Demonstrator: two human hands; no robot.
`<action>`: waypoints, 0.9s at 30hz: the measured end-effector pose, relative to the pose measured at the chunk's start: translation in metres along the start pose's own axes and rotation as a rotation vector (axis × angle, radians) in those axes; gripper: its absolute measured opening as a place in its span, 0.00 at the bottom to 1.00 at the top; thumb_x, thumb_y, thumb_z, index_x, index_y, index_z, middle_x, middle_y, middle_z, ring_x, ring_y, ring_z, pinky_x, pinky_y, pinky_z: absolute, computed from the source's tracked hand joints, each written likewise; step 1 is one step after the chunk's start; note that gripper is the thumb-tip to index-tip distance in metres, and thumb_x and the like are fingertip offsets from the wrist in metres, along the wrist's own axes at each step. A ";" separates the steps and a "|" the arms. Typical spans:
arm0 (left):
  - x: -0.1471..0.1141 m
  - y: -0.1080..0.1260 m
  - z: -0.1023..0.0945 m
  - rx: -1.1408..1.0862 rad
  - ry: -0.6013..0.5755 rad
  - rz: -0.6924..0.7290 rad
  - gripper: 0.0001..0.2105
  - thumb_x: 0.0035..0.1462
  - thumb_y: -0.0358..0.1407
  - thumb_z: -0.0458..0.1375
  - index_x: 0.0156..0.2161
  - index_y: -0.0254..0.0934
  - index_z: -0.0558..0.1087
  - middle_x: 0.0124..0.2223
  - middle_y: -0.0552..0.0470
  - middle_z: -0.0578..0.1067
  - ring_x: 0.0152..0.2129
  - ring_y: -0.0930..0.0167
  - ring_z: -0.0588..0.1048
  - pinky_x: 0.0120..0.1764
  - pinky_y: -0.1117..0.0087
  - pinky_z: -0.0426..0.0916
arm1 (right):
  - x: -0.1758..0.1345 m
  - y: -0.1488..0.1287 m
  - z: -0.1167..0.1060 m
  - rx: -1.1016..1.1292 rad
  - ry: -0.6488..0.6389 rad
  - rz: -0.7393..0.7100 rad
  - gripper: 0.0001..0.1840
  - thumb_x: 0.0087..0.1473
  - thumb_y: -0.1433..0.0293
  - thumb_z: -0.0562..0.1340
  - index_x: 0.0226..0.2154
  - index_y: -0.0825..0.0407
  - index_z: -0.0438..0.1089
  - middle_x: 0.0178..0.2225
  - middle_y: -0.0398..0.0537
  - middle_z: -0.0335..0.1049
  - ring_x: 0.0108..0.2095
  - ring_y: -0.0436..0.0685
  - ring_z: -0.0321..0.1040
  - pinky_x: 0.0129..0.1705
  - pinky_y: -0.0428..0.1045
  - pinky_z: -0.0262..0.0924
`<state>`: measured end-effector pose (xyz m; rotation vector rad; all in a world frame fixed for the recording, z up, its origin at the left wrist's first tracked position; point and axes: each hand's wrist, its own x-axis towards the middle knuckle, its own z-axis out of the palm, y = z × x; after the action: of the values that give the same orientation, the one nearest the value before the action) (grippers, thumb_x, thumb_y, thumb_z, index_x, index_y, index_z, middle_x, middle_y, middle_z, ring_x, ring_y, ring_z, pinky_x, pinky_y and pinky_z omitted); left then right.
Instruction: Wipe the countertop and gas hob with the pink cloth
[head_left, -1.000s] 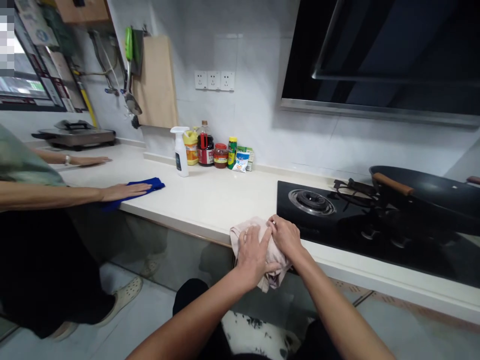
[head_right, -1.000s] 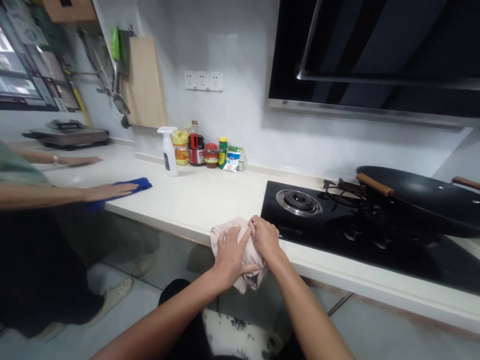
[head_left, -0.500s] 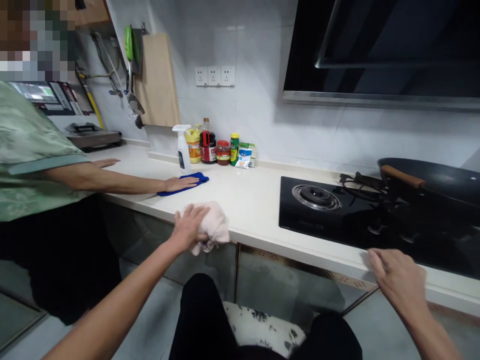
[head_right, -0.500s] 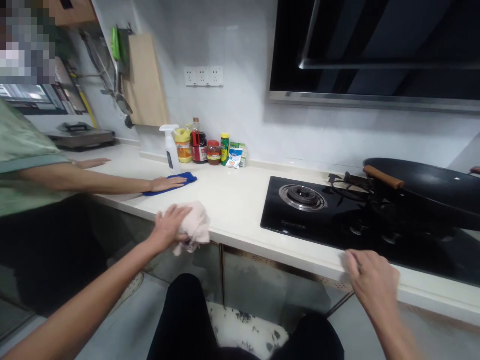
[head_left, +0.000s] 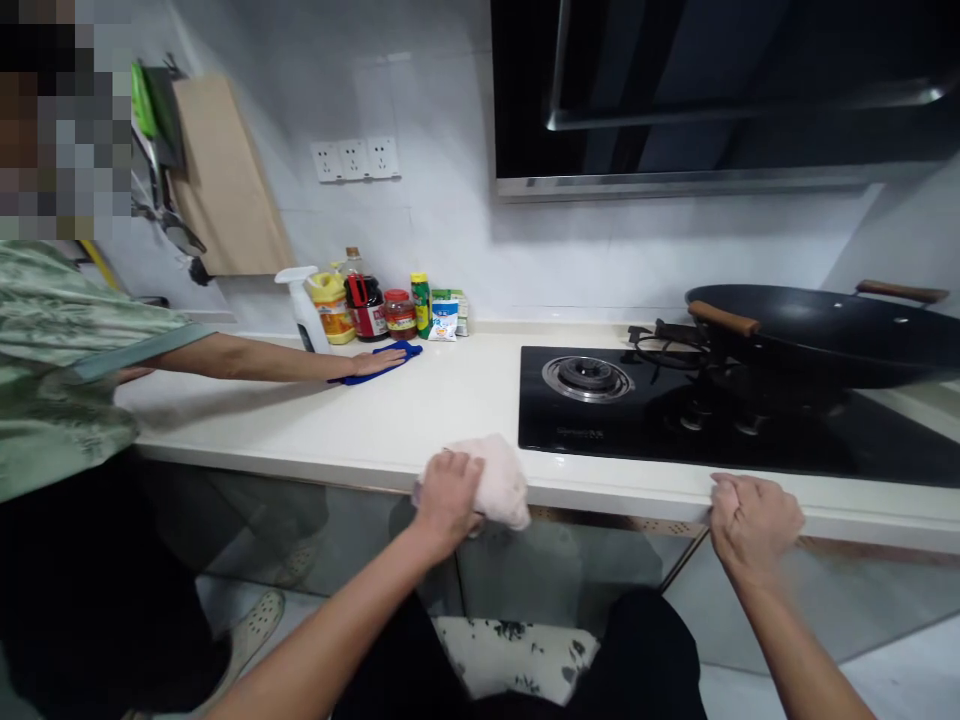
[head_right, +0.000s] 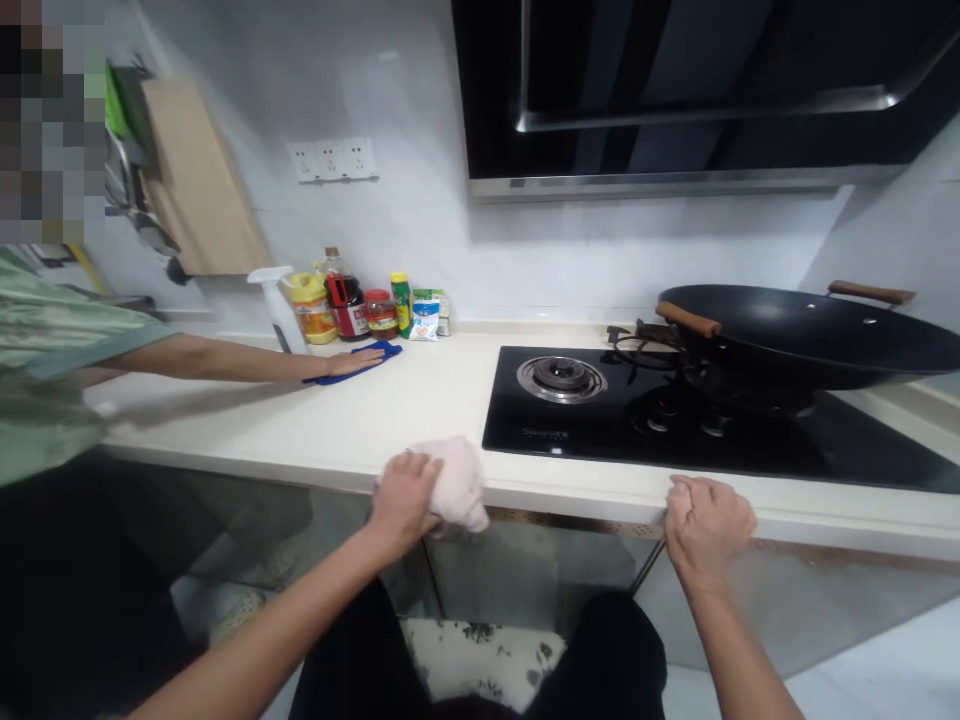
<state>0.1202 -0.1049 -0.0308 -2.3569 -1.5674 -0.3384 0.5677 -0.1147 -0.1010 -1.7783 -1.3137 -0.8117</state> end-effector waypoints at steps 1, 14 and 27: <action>0.010 0.024 0.005 -0.040 0.013 0.056 0.37 0.44 0.39 0.72 0.59 0.36 0.66 0.56 0.37 0.70 0.52 0.51 0.66 0.56 0.48 0.60 | 0.000 0.000 -0.001 0.005 -0.001 0.000 0.23 0.63 0.61 0.51 0.34 0.53 0.79 0.34 0.54 0.70 0.34 0.59 0.58 0.38 0.54 0.47; 0.070 0.188 0.030 -0.150 0.223 0.457 0.18 0.69 0.34 0.47 0.60 0.36 0.66 0.50 0.42 0.73 0.47 0.59 0.68 0.54 0.53 0.60 | -0.001 0.012 -0.004 0.021 0.037 -0.146 0.25 0.66 0.61 0.49 0.38 0.53 0.79 0.37 0.57 0.74 0.34 0.62 0.62 0.37 0.54 0.50; -0.026 -0.083 0.011 -0.137 0.039 -0.016 0.35 0.46 0.38 0.68 0.61 0.43 0.68 0.63 0.39 0.70 0.61 0.52 0.65 0.63 0.49 0.54 | -0.003 0.018 -0.004 0.063 -0.001 -0.172 0.23 0.65 0.60 0.51 0.38 0.52 0.80 0.36 0.56 0.75 0.32 0.64 0.66 0.34 0.57 0.54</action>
<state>0.0341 -0.0931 -0.0412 -2.4237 -1.5935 -0.5077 0.5841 -0.1228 -0.1050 -1.6333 -1.4918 -0.8534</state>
